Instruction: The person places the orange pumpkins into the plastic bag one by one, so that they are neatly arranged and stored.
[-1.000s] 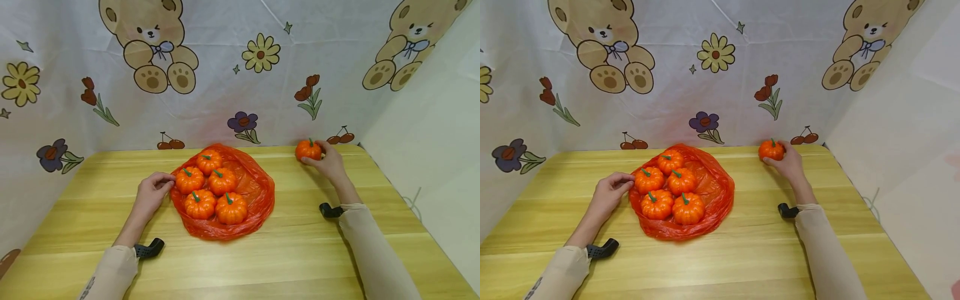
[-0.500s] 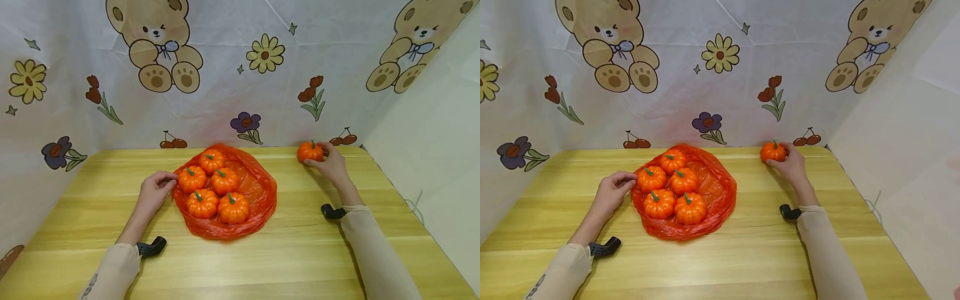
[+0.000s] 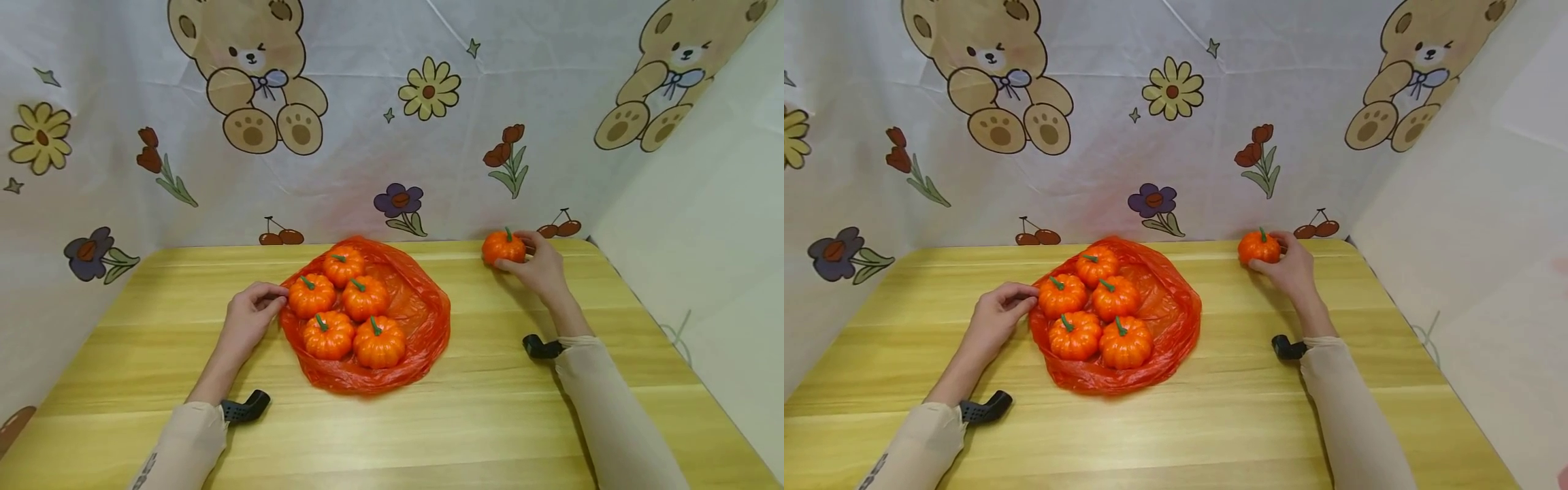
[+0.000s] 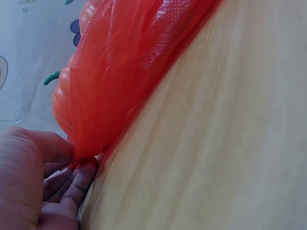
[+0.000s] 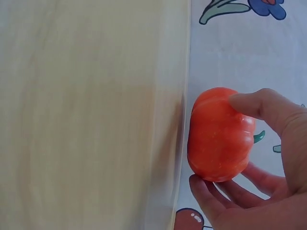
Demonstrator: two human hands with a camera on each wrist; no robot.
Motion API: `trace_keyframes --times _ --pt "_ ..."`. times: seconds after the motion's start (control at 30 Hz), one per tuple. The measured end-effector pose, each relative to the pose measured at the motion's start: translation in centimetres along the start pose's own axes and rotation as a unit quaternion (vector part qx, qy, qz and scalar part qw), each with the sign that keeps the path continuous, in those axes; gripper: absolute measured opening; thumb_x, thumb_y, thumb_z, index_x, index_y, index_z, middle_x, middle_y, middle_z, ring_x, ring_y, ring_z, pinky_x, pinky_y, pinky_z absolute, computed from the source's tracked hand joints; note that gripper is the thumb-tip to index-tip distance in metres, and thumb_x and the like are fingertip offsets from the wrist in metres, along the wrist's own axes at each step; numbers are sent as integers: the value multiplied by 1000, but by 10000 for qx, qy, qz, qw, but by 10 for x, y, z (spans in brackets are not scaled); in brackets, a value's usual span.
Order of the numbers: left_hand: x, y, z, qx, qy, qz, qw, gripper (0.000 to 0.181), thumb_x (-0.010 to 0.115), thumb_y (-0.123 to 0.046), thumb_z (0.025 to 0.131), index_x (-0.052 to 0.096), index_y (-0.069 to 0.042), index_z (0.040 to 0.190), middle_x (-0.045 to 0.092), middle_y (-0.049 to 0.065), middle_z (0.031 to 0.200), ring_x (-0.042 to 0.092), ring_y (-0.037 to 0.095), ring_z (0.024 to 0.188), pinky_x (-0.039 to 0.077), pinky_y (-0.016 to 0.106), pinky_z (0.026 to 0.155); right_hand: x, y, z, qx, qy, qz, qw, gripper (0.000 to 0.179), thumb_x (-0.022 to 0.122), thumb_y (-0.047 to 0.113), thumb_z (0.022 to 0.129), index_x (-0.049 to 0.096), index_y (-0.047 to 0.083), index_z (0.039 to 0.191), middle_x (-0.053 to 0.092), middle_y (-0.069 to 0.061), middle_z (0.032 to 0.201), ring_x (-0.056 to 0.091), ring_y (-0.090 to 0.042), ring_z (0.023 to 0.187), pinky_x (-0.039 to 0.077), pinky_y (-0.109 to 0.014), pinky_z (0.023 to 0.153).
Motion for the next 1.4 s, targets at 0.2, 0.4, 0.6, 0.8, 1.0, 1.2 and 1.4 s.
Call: trace_keyframes --times 0.2,0.4,0.6,0.8,1.0,1.2,1.4 --pt "2 3 1 -8 5 -7 10000 19 67 -10 104 76 -1 117 70 18 119 62 4 95 51 7 83 3 12 -1 -206 58 160 9996 76 87 24 89 49 0 150 53 -30 151 55 -47 135 48 -60 112" --pt "1 1 1 37 -5 4 10000 18 67 -9 104 76 0 117 70 18 119 62 3 94 51 7 82 7 28 -4 -394 147 375 9984 73 86 22 89 51 0 149 54 -28 150 52 -44 139 48 -58 112" --pt "1 1 2 69 -19 16 10000 18 67 -8 103 75 0 117 70 19 119 62 2 95 51 6 83 14 35 -4 -619 257 424 9968 71 86 19 89 52 1 148 56 -27 147 53 -41 138 48 -56 112" --pt "1 2 2 68 -42 105 9999 18 67 -8 103 75 1 117 70 19 118 61 0 94 50 6 83 22 40 -4 -763 382 468 9953 70 86 19 89 52 1 148 58 -26 146 55 -41 136 50 -55 111" --pt "0 3 1 71 -29 88 9999 18 67 -9 103 76 -1 117 71 18 119 62 0 94 51 7 82 32 45 -5 -827 542 447 9941 69 84 17 89 51 3 149 57 -24 147 55 -40 136 49 -56 112" --pt "0 1 0 118 -22 112 9999 19 67 -9 103 76 0 118 71 19 118 61 -2 93 51 7 81 38 56 -8 -970 650 548 9916 69 85 17 90 52 4 149 57 -22 149 55 -40 138 50 -56 111" --pt "0 -1 1 163 -15 119 9998 19 67 -8 103 75 1 117 71 19 118 61 -3 93 50 6 82 42 66 -10 -1114 700 577 9896 69 85 17 89 52 5 149 58 -22 148 56 -39 137 51 -56 110"
Point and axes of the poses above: each hand's wrist, its own z-axis towards the middle knuckle, its own x-axis out of the palm, y = z × x, the point moved 10 cm from there along z, towards the middle knuckle
